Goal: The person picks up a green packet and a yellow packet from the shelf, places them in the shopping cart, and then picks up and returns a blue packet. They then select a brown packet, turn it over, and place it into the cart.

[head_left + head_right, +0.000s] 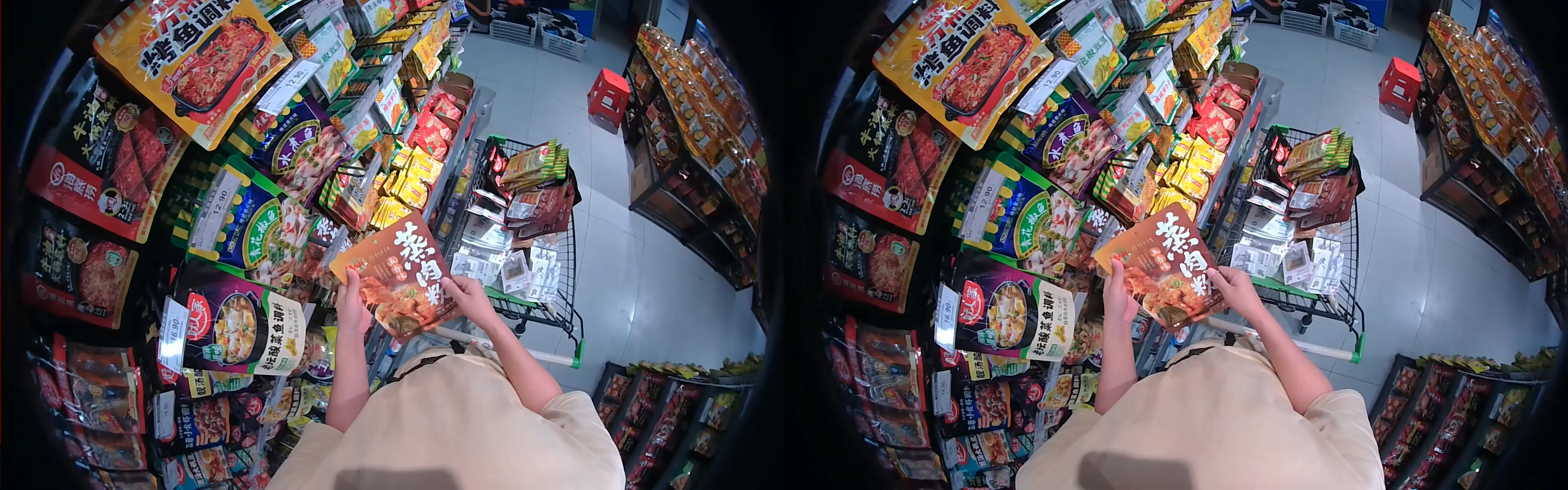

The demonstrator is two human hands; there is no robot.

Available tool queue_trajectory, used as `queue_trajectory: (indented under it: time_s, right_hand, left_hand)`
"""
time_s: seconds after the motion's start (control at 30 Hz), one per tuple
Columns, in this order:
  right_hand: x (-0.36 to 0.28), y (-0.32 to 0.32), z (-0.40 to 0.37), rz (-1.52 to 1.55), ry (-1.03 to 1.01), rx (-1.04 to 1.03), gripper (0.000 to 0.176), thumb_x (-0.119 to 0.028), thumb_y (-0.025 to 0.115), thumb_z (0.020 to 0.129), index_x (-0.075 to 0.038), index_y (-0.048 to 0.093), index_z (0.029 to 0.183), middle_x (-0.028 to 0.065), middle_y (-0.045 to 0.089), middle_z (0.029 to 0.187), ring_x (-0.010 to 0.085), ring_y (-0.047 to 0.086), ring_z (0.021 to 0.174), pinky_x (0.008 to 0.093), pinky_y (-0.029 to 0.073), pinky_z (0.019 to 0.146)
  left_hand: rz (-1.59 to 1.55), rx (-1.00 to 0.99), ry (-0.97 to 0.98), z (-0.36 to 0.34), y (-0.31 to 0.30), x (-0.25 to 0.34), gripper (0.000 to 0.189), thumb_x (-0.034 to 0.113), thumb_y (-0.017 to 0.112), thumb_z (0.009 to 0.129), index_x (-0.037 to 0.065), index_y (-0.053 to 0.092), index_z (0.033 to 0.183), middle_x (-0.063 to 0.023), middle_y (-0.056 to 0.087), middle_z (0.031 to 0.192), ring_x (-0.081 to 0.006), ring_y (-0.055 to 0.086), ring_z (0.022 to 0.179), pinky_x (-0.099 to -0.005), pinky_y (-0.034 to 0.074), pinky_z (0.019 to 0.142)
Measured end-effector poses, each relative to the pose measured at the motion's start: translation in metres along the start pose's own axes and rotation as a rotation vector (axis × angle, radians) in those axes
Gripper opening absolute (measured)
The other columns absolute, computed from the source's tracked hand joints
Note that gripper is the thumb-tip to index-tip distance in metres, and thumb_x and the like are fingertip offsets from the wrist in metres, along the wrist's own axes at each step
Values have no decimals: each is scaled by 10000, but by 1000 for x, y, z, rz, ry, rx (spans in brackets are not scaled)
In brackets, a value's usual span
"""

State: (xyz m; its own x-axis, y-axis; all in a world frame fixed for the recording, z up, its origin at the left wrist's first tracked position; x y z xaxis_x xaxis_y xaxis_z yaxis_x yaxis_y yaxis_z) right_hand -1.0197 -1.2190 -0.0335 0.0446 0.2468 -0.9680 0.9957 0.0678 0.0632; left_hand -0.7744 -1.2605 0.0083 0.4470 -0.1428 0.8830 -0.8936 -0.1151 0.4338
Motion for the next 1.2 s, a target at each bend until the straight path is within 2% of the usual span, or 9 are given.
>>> queue_trajectory:
  time_s: [0.07, 0.13, 0.17, 0.43, 0.77, 0.93, 0.97, 1.03, 1.2]
  right_hand:
    - [7, 4, 1, 73, 61, -14, 399, -324, 550, 1008, 39, 626, 862, -6, 591, 735, 63, 489, 697, 262, 448, 656]
    - [10, 7, 7, 106, -63, -22, 395, -331, 530, 1019, 29, 638, 899, 26, 636, 757, 83, 617, 669, 272, 532, 498]
    - [16, 7, 9, 107, -63, -21, 395, -331, 530, 1019, 29, 638, 899, 26, 636, 757, 83, 617, 669, 272, 532, 498]
    - [58, 5, 18, -144, -49, 8, 398, -339, 546, 987, 48, 628, 941, 135, 616, 738, 177, 568, 696, 344, 475, 703]
    - [74, 3, 20, -193, -55, 16, 375, -313, 548, 990, 49, 625, 932, 168, 620, 731, 204, 578, 674, 361, 478, 689]
    - [86, -1, 21, -190, -42, 41, 360, -305, 551, 985, 44, 628, 934, 198, 629, 752, 281, 606, 683, 376, 484, 701]
    - [88, -1, 21, -190, -42, 40, 360, -305, 551, 985, 44, 628, 934, 198, 629, 752, 281, 606, 683, 376, 484, 701]
    - [87, -2, 20, -232, -36, 37, 381, -297, 552, 998, 55, 608, 863, 83, 609, 711, 122, 504, 670, 325, 461, 656]
    - [79, -3, 17, -249, -35, 43, 386, -300, 555, 994, 53, 589, 840, 96, 585, 693, 133, 498, 662, 337, 456, 651]
  left_hand:
    - [21, 0, 9, -1, -3, -1, 458, 370, 501, 1027, 26, 477, 1328, -71, 603, 1210, -162, 612, 1070, -326, 506, 918]
    - [42, -1, 17, -2, -8, -3, 457, 370, 500, 1028, 23, 481, 1324, -72, 606, 1205, -161, 608, 1073, -326, 502, 922]
    - [86, -17, 16, -4, -9, -6, 478, 378, 502, 1024, 19, 460, 1337, -80, 592, 1233, -175, 601, 1100, -339, 504, 927]
    - [105, -15, -6, -11, -17, -26, 457, 371, 499, 1027, -1, 495, 1293, -79, 605, 1210, -167, 602, 1091, -325, 498, 923]
    - [88, -46, -15, -11, -35, -49, 457, 370, 508, 1024, -8, 495, 1279, -96, 602, 1213, -181, 604, 1099, -332, 502, 928]
    - [44, -35, -88, -12, -41, -66, 470, 389, 521, 1015, -4, 503, 1273, -97, 605, 1204, -185, 609, 1086, -337, 507, 923]
    - [43, -34, -88, -12, -42, -67, 470, 389, 521, 1015, -4, 503, 1273, -97, 605, 1204, -185, 609, 1086, -337, 507, 923]
    - [54, -50, -115, -13, -43, -72, 471, 389, 515, 1018, -6, 504, 1273, -96, 611, 1199, -180, 616, 1074, -340, 512, 916]
    - [48, 5, -104, -13, -41, -70, 468, 393, 511, 1019, -14, 517, 1250, -96, 626, 1166, -170, 631, 1038, -331, 520, 896]
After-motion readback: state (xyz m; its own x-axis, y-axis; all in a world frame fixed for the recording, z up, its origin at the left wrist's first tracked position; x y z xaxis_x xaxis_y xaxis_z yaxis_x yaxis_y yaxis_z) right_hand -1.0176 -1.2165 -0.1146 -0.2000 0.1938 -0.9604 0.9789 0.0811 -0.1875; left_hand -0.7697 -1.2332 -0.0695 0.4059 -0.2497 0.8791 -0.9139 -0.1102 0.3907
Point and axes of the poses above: each hand's wrist, its own z-axis towards the middle knuckle, its own y-axis out of the palm, x = y × z, the point moved 8 cm from there along z, towards the middle knuckle
